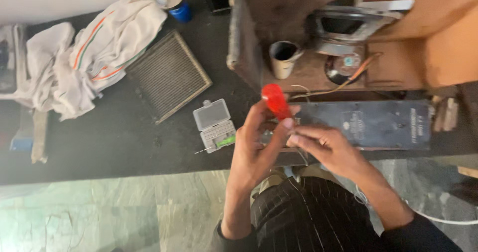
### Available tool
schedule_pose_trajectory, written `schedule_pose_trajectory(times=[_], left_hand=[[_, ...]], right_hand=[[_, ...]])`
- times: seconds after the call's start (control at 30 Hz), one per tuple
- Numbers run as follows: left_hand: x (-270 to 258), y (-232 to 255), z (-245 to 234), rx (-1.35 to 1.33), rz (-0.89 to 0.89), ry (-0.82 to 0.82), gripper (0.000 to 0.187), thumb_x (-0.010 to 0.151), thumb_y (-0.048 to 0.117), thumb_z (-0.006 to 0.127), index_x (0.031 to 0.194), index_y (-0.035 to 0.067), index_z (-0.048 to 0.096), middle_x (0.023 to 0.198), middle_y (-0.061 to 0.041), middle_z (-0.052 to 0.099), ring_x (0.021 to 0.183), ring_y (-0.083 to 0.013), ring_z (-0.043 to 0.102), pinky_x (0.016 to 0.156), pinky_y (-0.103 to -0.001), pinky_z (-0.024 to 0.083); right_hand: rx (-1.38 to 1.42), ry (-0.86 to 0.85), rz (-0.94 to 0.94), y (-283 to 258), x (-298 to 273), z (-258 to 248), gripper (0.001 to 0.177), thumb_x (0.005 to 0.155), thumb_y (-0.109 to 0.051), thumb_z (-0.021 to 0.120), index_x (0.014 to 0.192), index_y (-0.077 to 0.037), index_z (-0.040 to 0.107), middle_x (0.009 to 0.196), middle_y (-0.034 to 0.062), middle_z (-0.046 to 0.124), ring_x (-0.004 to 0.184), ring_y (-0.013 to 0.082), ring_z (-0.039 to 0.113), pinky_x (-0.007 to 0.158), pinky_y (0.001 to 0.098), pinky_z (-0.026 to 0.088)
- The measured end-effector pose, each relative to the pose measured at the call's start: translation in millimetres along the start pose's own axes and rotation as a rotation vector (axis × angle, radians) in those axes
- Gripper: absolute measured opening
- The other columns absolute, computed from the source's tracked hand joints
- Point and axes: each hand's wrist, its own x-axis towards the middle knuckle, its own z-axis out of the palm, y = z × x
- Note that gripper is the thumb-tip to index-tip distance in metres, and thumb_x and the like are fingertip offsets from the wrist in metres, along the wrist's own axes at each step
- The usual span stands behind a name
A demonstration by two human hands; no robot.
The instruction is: The person uses a red-handled screwdriver to tighten screws on a black power supply unit inside a wooden box. They then remove the unit from the box and place it on the workbench.
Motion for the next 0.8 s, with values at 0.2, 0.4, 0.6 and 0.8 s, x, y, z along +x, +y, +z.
schedule_pose_trajectory(times=[0.2, 0.4, 0.6, 0.8], left_hand=[[11.8, 15.6, 44.4, 0.240, 0.300, -0.129, 0.037, 0.103, 0.008, 0.068, 0.135, -0.002, 0.053, 0.122, -0.017, 0.074, 0.109, -0.0261, 0.077, 0.093, -0.035, 0.060], [17.9, 12.8, 64.9, 0.420, 0.327, -0.067, 0.037, 0.101, 0.007, 0.070, 0.132, -0.003, 0.052, 0.113, -0.021, 0.071, 0.102, -0.0358, 0.074, 0.081, -0.039, 0.058], [15.6, 12.2, 69.2, 0.495, 0.401, -0.030, 0.037, 0.099, 0.006, 0.070, 0.129, -0.003, 0.051, 0.108, -0.021, 0.071, 0.092, -0.0323, 0.076, 0.074, -0.038, 0.058], [10.7, 4.7, 55.2, 0.498, 0.242, 0.223, 0.027, 0.100, 0.009, 0.071, 0.117, -0.002, 0.054, 0.102, -0.016, 0.076, 0.093, -0.0210, 0.079, 0.079, -0.034, 0.060]], right_hand=[[-0.108, 0.147, -0.028, 33.0, 8.9, -45.8, 0.037, 0.096, -0.029, 0.065, 0.121, -0.004, 0.071, 0.111, 0.0143, 0.079, 0.102, 0.0232, 0.077, 0.087, 0.0366, 0.058], [-0.342, 0.074, 0.075, 53.7, 20.8, -64.6, 0.034, 0.091, -0.031, 0.071, 0.117, -0.010, 0.075, 0.113, 0.0131, 0.076, 0.105, 0.0330, 0.072, 0.087, 0.0417, 0.055], [-0.445, 0.056, -0.443, 42.8, 27.6, -79.2, 0.029, 0.087, -0.031, 0.076, 0.105, -0.008, 0.078, 0.110, 0.0134, 0.076, 0.102, 0.0325, 0.071, 0.088, 0.0426, 0.054], [-0.321, -0.069, -0.093, 33.8, 26.7, -68.5, 0.042, 0.082, -0.034, 0.079, 0.117, -0.011, 0.074, 0.105, 0.0086, 0.079, 0.090, 0.0227, 0.077, 0.080, 0.0357, 0.060]])
